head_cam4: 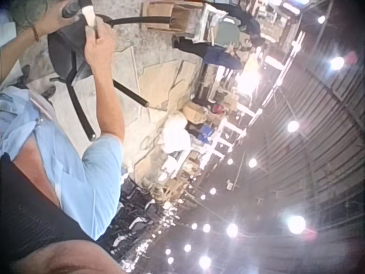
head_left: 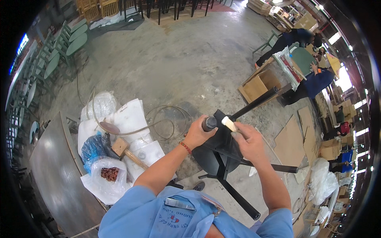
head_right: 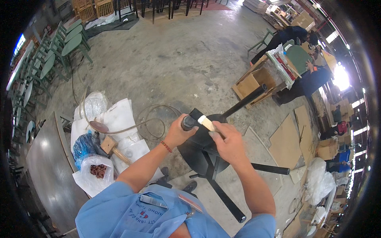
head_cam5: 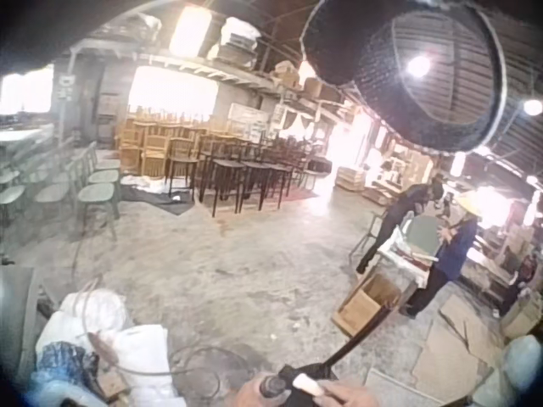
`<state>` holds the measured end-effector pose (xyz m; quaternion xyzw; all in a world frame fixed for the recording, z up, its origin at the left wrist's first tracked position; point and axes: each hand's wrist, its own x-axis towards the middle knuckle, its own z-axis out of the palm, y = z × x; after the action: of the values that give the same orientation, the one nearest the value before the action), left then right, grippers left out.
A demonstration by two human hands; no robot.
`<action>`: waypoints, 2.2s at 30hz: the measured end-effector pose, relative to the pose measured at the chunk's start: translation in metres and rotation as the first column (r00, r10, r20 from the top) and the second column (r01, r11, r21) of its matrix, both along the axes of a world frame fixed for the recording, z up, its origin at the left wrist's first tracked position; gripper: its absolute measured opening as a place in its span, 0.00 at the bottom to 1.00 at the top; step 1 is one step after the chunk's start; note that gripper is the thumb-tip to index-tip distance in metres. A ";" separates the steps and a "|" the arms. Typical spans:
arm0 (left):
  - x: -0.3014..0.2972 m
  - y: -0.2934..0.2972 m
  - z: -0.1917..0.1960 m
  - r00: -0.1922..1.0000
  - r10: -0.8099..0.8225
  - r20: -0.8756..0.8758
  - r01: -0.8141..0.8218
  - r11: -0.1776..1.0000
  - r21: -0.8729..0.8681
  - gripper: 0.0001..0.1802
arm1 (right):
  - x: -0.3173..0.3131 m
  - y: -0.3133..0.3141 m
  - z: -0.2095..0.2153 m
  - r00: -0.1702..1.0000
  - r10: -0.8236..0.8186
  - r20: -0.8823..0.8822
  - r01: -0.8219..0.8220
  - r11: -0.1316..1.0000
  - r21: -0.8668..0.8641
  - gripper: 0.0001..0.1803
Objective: The person assembles chairs by inserting wooden dowels into the leg sockets of chair frames and tapping them with a wooden mallet. The person then moves the assembled chairs to a staging area among other finished chairs.
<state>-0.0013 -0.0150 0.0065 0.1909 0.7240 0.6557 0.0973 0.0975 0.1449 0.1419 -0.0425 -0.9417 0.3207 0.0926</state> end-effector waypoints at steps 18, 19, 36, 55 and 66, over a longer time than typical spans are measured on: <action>-0.003 0.000 -0.011 0.998 -0.049 -0.045 0.051 0.998 0.045 0.23 | 0.019 -0.007 -0.027 0.994 0.060 -0.087 -0.042 0.980 0.193 0.18; -0.001 0.000 -0.009 0.999 -0.043 -0.030 0.045 0.998 0.054 0.22 | 0.017 -0.008 -0.025 0.998 0.032 -0.050 -0.023 0.984 0.179 0.18; 0.002 -0.003 -0.009 0.999 -0.045 0.001 0.045 0.998 0.050 0.23 | -0.013 -0.003 0.013 0.983 0.040 0.179 -0.076 0.977 0.200 0.17; 0.002 -0.003 -0.007 0.996 -0.077 0.040 0.074 0.994 0.074 0.21 | -0.008 -0.010 0.015 0.976 0.211 0.050 -0.216 0.925 0.312 0.18; 0.000 -0.004 -0.008 0.996 -0.083 0.028 0.081 0.994 0.077 0.23 | 0.005 0.008 -0.003 0.990 0.084 0.111 -0.102 0.980 0.171 0.18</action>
<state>-0.0010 -0.0186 -0.0014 0.2137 0.6886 0.6810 0.1283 0.1023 0.1525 0.1391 -0.0064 -0.9708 0.2375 0.0323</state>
